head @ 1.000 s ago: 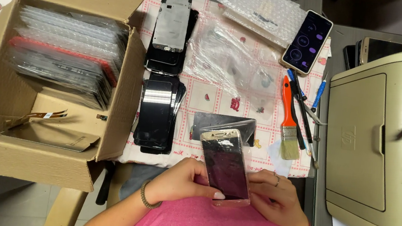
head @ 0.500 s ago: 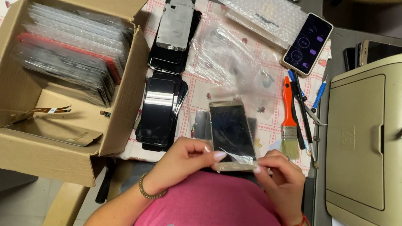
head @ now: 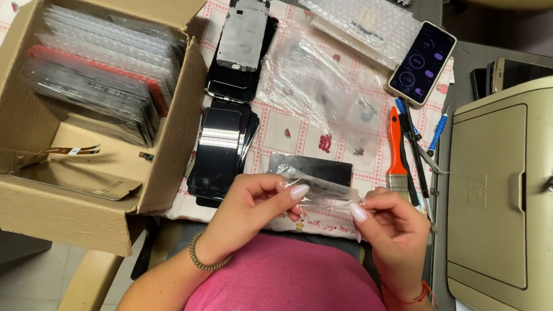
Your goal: The person picks up various phone screens and components from a table, placing them into a cardboard box containing multiple other screen panels.
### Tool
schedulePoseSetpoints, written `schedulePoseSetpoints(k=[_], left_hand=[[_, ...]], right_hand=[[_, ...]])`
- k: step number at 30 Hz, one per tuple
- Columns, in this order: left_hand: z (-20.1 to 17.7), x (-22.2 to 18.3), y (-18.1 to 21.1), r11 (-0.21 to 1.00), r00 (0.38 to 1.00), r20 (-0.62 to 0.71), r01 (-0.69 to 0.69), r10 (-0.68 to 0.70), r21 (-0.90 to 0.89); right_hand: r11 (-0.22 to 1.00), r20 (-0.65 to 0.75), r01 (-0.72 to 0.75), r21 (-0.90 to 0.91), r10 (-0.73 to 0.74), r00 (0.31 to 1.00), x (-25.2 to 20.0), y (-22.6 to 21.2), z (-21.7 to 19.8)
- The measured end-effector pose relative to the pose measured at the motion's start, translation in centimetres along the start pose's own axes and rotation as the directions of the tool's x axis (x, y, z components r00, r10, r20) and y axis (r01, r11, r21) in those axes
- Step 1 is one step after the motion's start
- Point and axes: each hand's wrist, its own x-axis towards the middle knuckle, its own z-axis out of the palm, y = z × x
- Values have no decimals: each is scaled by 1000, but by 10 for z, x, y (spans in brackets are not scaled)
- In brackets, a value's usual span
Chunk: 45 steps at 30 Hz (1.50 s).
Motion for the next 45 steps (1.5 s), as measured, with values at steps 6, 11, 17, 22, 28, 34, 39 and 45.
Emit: schedulePoseSetpoints(k=[6, 11, 17, 22, 28, 34, 39, 45], left_hand=[[8, 1, 18, 999, 998, -59, 0, -3, -52], [8, 13, 29, 999, 999, -35, -12, 11, -45], [8, 20, 33, 998, 998, 44, -46, 48, -40], [0, 21, 20, 960, 963, 85, -241, 254, -144], [-22, 56, -31, 870, 926, 59, -370, 372, 327], [-20, 65, -64, 893, 951, 175, -302, 256, 334], [-19, 50, -62, 992, 982, 181, -71, 51, 105], [-15, 47, -84, 999, 999, -36, -40, 40, 13]], right_hand=[[971, -6, 213, -105, -214, 977, 6, -17, 5], [743, 74, 537, -400, -558, 827, 20, -33, 8], [482, 405, 668, -568, -543, 736, 43, -56, 9], [630, 418, 634, -448, -479, 772, 53, -71, 8], [777, 383, 561, -287, -443, 810, 59, -71, 2], [818, 152, 545, -186, -524, 838, 67, -57, 5], [808, -301, 553, -202, -589, 750, 89, -32, 2], [990, 41, 86, 109, -91, 995, 76, -13, 21]])
